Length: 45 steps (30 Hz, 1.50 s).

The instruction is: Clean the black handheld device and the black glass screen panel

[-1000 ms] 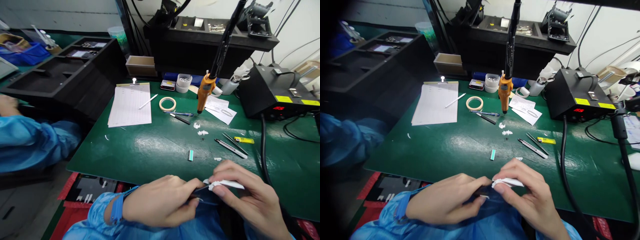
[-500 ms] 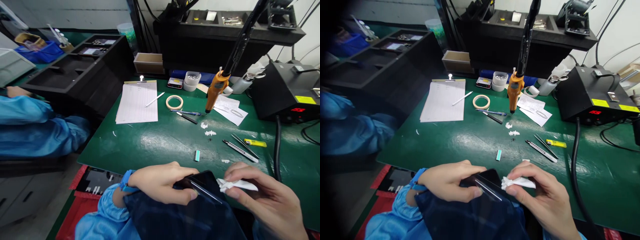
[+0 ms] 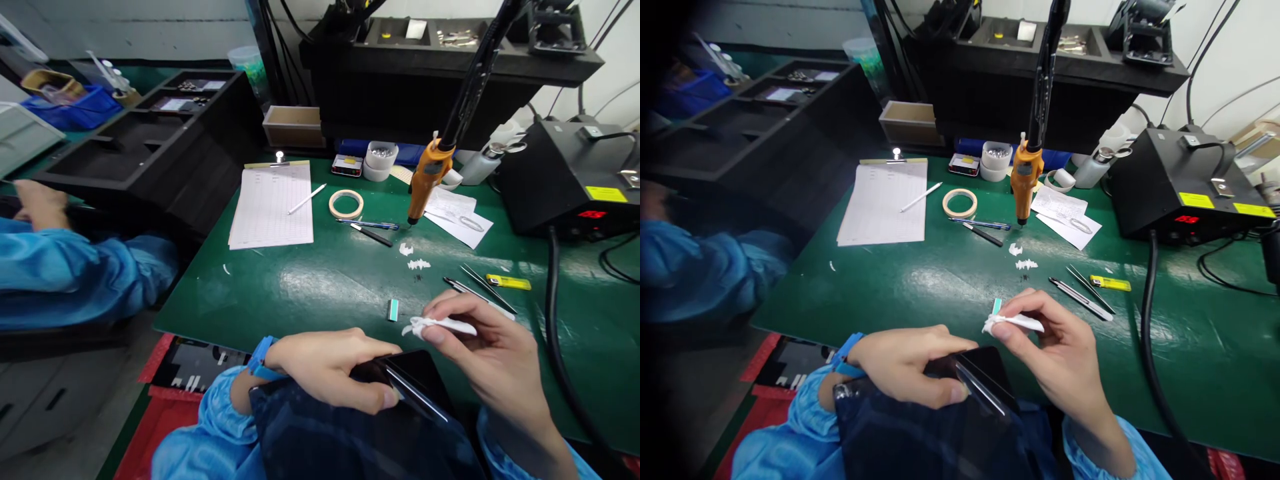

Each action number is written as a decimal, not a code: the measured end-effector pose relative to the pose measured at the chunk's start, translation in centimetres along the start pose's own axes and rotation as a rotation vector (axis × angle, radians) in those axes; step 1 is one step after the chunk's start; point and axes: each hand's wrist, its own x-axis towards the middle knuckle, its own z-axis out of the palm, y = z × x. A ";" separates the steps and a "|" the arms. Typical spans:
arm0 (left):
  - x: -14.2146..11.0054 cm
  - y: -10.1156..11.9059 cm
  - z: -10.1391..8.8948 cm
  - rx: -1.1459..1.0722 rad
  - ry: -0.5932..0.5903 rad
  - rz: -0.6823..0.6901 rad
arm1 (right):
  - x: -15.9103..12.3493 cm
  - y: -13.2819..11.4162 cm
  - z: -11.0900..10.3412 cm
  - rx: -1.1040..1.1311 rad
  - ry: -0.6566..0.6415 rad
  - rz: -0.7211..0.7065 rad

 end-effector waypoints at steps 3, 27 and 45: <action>-0.1 -0.1 0.0 -0.024 -0.014 -0.017 | -0.1 0.3 -0.1 0.019 0.042 0.023; -0.1 -1.5 0.4 -0.145 -0.045 -0.006 | -0.3 0.5 -1.4 0.106 -0.236 0.159; -2.2 -0.6 -0.4 -0.060 0.302 -0.057 | -0.6 8.0 -6.0 -0.709 0.073 -0.021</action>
